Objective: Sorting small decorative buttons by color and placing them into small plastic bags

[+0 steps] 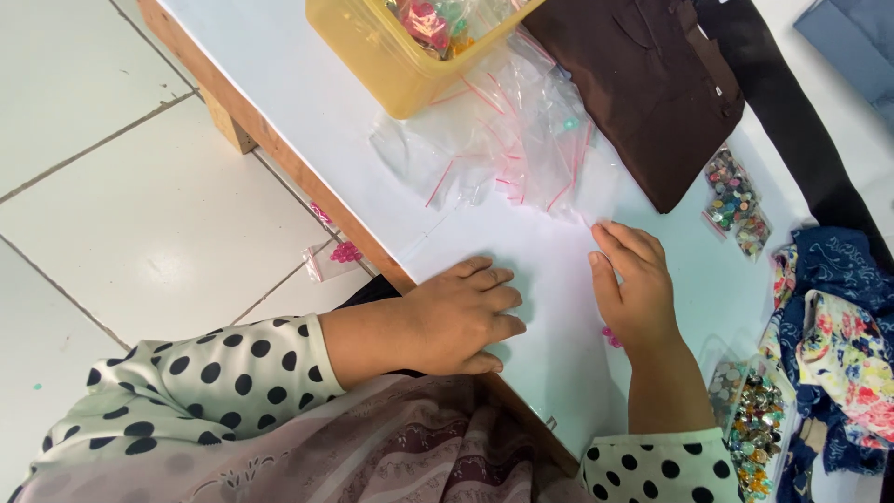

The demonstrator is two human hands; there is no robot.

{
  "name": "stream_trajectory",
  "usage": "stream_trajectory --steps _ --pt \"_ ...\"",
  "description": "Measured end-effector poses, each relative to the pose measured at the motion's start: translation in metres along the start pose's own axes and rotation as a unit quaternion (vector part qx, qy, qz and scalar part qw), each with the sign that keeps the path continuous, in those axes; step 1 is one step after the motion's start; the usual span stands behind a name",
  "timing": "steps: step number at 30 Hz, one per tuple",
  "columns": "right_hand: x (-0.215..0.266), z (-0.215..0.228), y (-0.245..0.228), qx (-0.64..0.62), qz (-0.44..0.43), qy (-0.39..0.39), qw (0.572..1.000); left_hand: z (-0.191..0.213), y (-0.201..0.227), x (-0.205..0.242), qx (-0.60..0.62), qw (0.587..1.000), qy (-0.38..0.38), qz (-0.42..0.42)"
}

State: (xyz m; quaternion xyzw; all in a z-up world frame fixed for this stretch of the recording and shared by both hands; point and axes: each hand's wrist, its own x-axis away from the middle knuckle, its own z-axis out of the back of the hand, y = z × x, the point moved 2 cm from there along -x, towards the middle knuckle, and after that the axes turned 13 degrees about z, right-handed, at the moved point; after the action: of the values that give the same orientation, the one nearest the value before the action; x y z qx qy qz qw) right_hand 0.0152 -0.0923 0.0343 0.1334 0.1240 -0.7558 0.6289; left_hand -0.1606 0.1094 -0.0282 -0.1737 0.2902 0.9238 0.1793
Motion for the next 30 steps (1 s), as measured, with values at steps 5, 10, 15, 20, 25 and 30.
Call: stream_trajectory --steps 5,10,15,20,25,30 --pt "0.039 0.031 -0.017 -0.04 -0.069 0.163 0.983 0.004 0.015 -0.036 -0.004 0.999 0.004 -0.053" --pt "0.046 0.068 -0.039 0.092 -0.026 0.183 0.978 0.028 0.066 -0.109 -0.082 0.969 0.204 -0.114" --pt "0.08 0.082 -0.036 0.19 0.032 0.221 0.956 -0.024 0.093 -0.178 -0.136 0.96 0.199 -0.145" --pt "0.12 0.079 -0.035 0.121 -0.074 0.283 0.948 -0.066 0.091 -0.208 0.028 0.975 0.162 -0.152" --pt "0.15 0.076 -0.021 -0.025 -0.267 0.34 0.901 -0.086 0.063 -0.201 0.181 0.98 0.047 -0.068" --pt "0.151 0.075 -0.013 -0.13 -0.318 0.329 0.879 -0.08 0.06 -0.203 0.219 0.975 -0.003 -0.04"
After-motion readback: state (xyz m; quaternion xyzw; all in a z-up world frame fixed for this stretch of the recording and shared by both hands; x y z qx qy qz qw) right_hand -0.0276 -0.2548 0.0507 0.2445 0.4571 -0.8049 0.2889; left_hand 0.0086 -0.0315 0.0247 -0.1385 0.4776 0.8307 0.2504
